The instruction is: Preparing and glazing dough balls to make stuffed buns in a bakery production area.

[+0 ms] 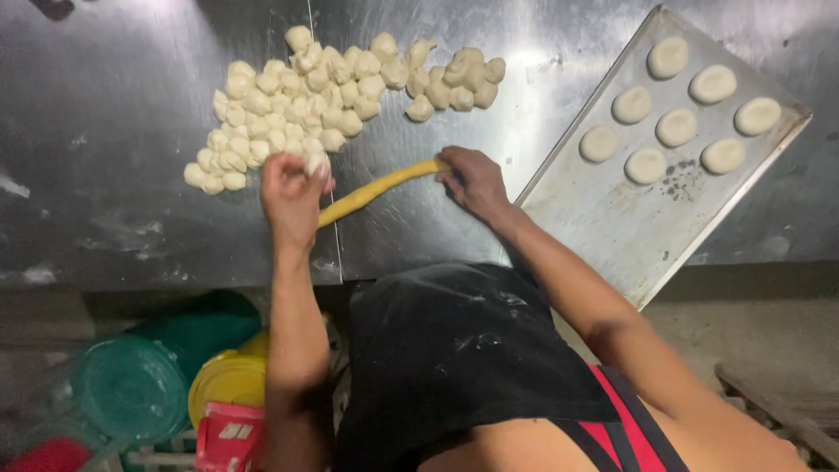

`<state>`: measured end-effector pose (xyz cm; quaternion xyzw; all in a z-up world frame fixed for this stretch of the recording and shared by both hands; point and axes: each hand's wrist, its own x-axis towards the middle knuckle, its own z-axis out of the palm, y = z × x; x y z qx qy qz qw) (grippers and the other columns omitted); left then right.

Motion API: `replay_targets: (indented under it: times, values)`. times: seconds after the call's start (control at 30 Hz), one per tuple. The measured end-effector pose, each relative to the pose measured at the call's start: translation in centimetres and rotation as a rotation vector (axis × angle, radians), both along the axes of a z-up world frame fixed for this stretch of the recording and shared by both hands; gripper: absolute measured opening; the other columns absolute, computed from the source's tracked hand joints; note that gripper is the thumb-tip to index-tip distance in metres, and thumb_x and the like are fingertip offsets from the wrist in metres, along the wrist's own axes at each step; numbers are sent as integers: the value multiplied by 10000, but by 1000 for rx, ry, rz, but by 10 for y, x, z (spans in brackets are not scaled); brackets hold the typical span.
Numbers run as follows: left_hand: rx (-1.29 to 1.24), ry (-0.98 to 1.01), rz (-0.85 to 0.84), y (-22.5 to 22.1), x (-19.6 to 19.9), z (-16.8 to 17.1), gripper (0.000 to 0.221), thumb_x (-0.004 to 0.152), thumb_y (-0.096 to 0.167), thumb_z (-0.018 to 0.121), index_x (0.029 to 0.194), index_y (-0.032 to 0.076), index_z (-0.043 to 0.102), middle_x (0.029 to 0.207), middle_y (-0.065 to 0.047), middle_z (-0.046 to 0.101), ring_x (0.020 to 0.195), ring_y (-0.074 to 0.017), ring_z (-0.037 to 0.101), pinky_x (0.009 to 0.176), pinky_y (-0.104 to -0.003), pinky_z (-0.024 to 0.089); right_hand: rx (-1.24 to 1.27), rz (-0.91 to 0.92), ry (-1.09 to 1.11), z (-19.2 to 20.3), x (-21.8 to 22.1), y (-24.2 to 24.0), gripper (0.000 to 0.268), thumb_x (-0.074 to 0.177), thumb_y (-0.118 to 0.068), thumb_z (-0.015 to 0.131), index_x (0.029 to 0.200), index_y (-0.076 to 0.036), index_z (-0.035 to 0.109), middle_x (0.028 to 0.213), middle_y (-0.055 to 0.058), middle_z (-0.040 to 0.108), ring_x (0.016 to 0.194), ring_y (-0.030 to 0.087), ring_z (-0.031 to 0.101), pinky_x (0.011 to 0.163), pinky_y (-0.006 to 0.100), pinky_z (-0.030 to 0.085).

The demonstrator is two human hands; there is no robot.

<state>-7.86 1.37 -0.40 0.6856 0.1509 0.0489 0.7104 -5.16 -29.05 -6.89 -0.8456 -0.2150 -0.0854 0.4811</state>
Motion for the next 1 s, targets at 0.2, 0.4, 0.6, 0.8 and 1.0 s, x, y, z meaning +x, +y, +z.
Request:
replay_targets:
  times: [0.2, 0.4, 0.6, 0.8, 1.0]
  values:
    - [-247, 276, 220, 8, -104, -31, 449, 854, -125, 717, 1236, 41, 549, 1078, -160, 703, 927, -224, 724, 746, -340, 641, -190, 128, -114, -3, 14, -9, 177, 877, -57, 810, 1027, -39, 716, 1062, 118, 755, 817, 298, 694, 710, 401, 568]
    - [-610, 248, 293, 4, -118, -20, 352, 891, -71, 701, 1224, 16, 625, 1119, -134, 704, 979, -262, 724, 800, -383, 653, -324, 152, -196, 29, 11, -10, 147, 850, -35, 780, 986, -63, 733, 973, 110, 740, 807, 303, 695, 658, 409, 567]
    - [-614, 202, 179, 23, -84, -45, 356, 884, -95, 717, 1226, -28, 645, 1118, -131, 699, 980, -217, 719, 833, -362, 659, -368, -227, 273, 44, -15, -34, 221, 920, -117, 764, 1117, -19, 738, 925, 134, 745, 798, 275, 717, 692, 383, 565]
    - [-521, 182, -58, 6, -40, -64, 203, 910, -68, 716, 1111, -63, 683, 1017, -137, 744, 856, -218, 746, 740, -360, 660, 692, -371, 850, 52, -54, 0, 267, 949, 3, 660, 1215, 20, 673, 1053, 97, 737, 900, 205, 748, 832, 331, 630]
    - [-575, 62, -271, -27, -18, -44, 288, 932, -29, 729, 1215, -53, 684, 1090, -85, 756, 940, -136, 723, 826, -271, 627, 553, -243, 627, 69, -73, 75, 372, 1001, -31, 645, 1369, 16, 641, 1110, 88, 730, 889, 185, 743, 815, 315, 638]
